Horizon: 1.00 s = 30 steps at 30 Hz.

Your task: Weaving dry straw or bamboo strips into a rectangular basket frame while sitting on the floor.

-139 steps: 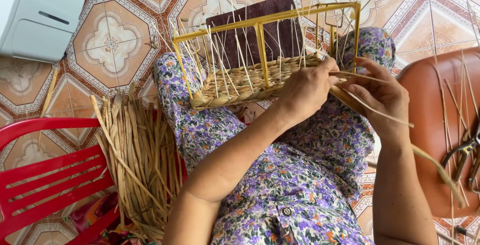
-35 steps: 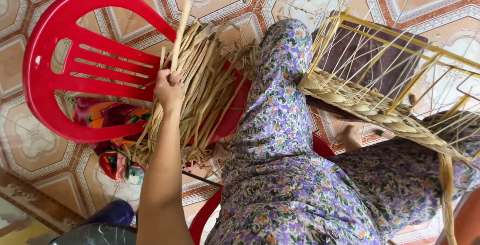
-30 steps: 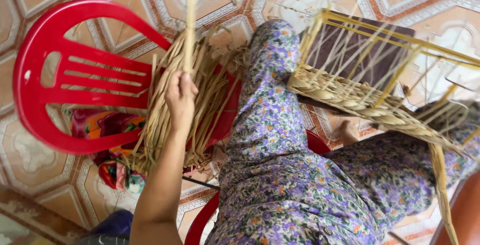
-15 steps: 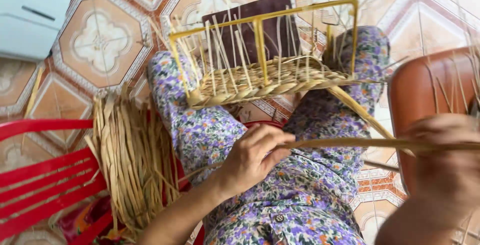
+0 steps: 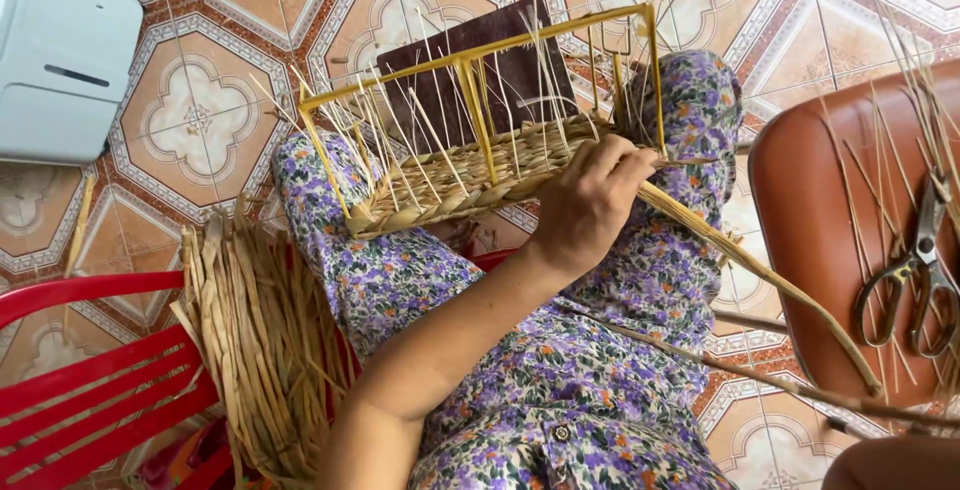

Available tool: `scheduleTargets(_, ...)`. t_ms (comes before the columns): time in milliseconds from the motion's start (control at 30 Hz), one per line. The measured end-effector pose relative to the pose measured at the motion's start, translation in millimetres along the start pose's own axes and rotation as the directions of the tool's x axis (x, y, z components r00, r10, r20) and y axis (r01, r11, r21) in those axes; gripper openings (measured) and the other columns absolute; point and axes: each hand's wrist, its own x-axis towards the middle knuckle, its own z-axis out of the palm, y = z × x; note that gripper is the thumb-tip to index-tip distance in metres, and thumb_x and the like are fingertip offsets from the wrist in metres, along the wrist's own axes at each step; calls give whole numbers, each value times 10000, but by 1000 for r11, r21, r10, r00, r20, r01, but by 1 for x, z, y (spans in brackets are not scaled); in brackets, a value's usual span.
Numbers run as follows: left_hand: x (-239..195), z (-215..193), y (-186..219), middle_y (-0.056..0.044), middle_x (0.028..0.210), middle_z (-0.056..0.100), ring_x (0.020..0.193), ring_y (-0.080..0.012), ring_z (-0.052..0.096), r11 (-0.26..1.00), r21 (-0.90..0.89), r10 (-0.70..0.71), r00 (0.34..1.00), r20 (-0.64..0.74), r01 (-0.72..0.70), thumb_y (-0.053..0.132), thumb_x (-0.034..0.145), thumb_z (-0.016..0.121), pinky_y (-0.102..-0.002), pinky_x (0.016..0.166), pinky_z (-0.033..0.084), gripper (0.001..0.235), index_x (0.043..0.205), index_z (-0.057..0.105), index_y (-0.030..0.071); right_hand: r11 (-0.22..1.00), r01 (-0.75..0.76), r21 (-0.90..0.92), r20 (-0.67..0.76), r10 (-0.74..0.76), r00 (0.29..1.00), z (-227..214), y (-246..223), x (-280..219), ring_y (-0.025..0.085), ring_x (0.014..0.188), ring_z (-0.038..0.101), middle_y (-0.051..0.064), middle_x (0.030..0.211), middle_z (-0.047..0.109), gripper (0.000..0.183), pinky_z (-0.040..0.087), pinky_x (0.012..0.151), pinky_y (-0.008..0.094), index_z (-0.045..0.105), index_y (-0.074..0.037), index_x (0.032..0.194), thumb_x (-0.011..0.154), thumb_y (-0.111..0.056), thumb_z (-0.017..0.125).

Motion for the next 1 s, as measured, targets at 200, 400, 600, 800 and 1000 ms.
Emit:
scheduleTargets(200,-3,8,-13,-19,961,669,884,-155,649,996,-50,-70,998,-1,69,150,980,756,-253,737,615,195,1118,626,101,967,-24,-253,84,47,995,44,66,12,192,823,667,87,977,654,149,529,718,326,739,-57,1131,985,-80,721)
scheduleTargets(400,-10,-3,-11,-24,1123,679,972,-182,641,998,-68,15,999,-28,-16,121,975,747,-277,814,619,233,1129,572,116,933,-69,-354,70,100,993,74,90,34,214,789,662,80,921,659,151,537,716,350,755,-62,1092,950,-109,767)
scheduleTargets(600,-19,-10,-8,-41,1417,618,1058,-202,622,998,-59,20,999,26,-19,62,972,751,-287,913,625,227,1139,608,122,931,30,-363,174,36,984,79,88,49,243,755,672,104,919,688,250,538,665,380,757,-66,1154,912,-129,766)
scheduleTargets(800,-13,-13,-4,-61,1463,586,1151,-223,626,998,-49,39,999,29,-38,47,948,737,-300,989,616,231,1117,595,117,841,177,-511,223,-69,972,93,88,51,287,841,647,99,956,683,230,510,742,426,740,-64,1088,916,-212,774)
scheduleTargets(1000,4,1,-4,-93,1035,705,831,-192,676,982,-103,-147,985,92,156,8,1051,636,-298,689,617,117,1095,546,68,763,85,-640,-16,-125,992,98,87,24,292,937,617,76,974,648,127,473,849,415,746,-136,1062,988,-237,766)
